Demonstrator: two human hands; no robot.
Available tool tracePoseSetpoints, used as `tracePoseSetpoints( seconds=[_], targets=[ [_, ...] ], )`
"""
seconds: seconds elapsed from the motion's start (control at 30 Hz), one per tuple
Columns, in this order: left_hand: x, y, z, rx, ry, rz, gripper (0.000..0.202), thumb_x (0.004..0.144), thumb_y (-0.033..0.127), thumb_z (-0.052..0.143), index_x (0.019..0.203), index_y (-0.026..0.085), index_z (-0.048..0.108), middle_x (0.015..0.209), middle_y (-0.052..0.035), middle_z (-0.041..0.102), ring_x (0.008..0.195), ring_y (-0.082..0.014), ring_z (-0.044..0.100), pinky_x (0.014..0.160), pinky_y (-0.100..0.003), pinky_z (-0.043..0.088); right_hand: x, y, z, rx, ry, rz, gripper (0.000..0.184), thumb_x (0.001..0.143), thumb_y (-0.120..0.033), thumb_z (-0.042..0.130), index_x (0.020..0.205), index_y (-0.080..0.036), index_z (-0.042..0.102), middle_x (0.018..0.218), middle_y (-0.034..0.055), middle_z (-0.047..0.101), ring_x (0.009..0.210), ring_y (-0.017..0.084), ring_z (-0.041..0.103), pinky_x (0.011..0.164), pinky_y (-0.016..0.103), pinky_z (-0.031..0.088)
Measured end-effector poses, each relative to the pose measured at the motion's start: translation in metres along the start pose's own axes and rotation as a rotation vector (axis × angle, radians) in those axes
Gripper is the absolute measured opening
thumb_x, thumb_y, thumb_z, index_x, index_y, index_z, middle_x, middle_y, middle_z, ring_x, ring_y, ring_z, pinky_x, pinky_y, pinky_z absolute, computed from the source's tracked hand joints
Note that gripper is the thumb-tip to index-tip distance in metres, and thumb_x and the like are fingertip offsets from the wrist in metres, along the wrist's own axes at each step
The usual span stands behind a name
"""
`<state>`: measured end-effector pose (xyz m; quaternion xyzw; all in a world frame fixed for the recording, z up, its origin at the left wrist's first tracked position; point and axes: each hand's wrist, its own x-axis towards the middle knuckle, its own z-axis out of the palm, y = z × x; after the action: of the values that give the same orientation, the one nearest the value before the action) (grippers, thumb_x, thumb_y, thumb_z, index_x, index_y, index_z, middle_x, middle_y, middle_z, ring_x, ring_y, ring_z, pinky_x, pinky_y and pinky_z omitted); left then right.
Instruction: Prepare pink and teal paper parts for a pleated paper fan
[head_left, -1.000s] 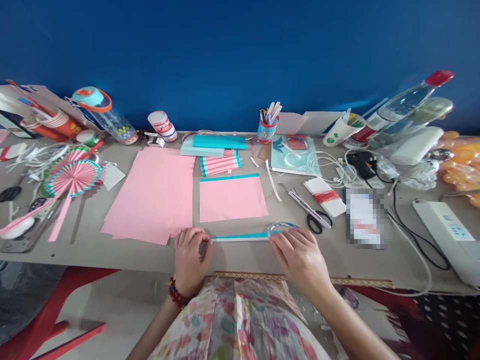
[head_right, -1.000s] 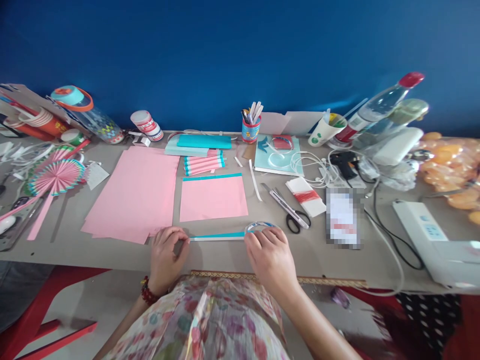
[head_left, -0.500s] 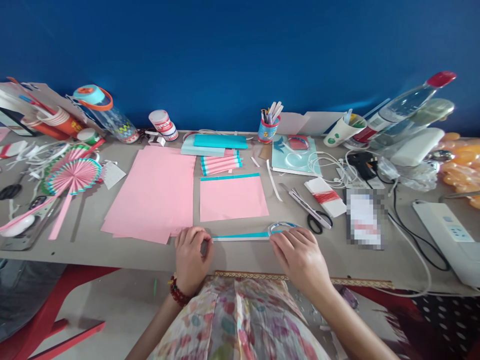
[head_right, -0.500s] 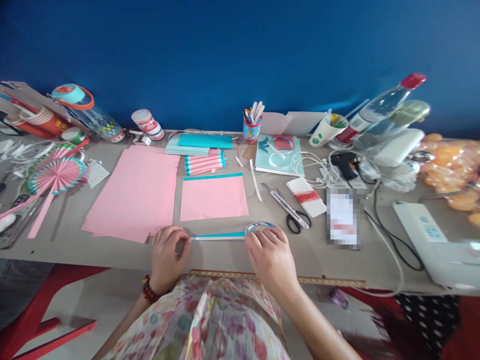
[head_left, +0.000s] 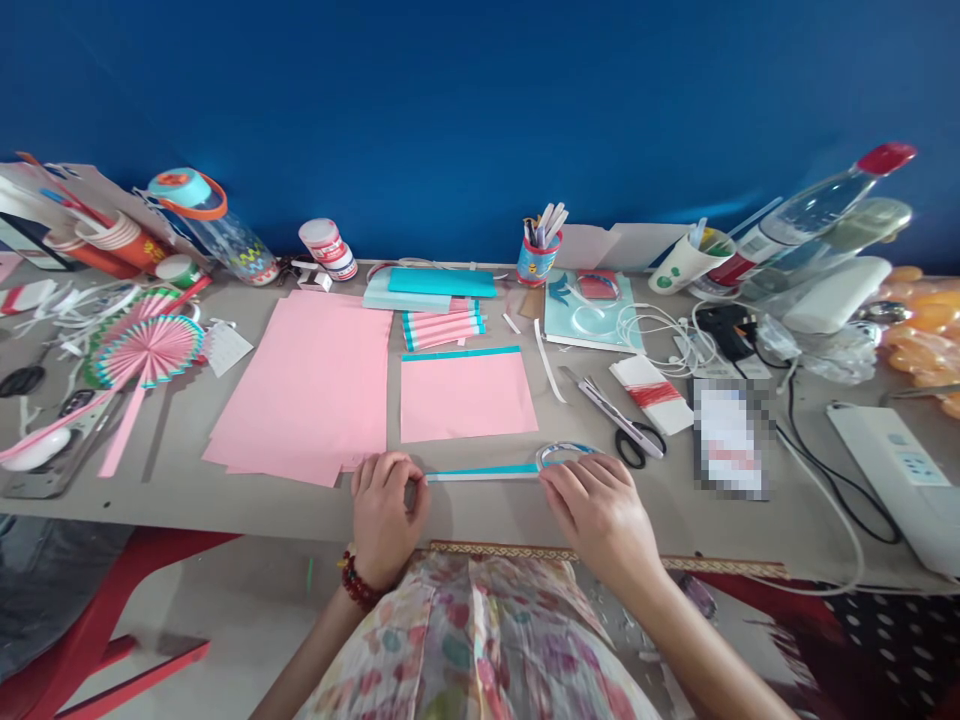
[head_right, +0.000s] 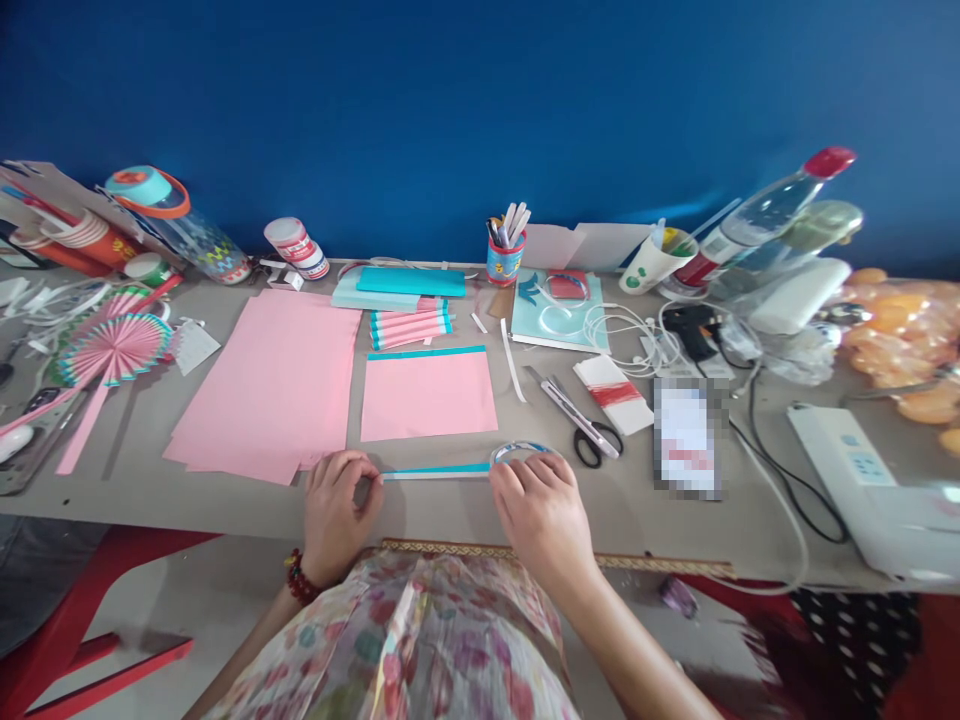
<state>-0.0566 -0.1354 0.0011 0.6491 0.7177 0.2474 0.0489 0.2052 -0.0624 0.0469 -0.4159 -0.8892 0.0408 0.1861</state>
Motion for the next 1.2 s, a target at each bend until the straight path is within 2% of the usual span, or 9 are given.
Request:
tracePoseSetpoints(
  seconds=[0.73, 1.2],
  targets=[
    [-0.0012, -0.0009, 0.0017, -0.005, 0.002, -0.013, 0.015, 0.082, 0.015, 0.061, 0.091, 0.022, 0.051, 0.097, -0.0056, 0.063, 0.097, -0.0269, 0.056, 0.090, -0.043, 0.040, 0.0028, -0.0001, -0.0001, 0.011, -0.006, 0.004, 0.018, 0.097, -0.015, 0.047, 0.086, -0.019, 0.061, 0.074, 0.0019, 0.066, 0.073, 0.017, 0.060, 0.083, 0.034, 0.038],
    [-0.0024, -0.0081, -0.0019, -0.057, -0.053, 0.079, 0.011, 0.086, 0.017, 0.058, 0.096, 0.022, 0.056, 0.103, -0.0072, 0.063, 0.098, -0.0263, 0.056, 0.091, -0.044, 0.041, 0.0048, -0.0010, -0.0022, 0.003, 0.002, -0.004, 0.019, 0.096, -0.014, 0.047, 0.086, -0.020, 0.061, 0.072, 0.0019, 0.066, 0.070, 0.017, 0.060, 0.082, 0.034, 0.038]
  ],
)
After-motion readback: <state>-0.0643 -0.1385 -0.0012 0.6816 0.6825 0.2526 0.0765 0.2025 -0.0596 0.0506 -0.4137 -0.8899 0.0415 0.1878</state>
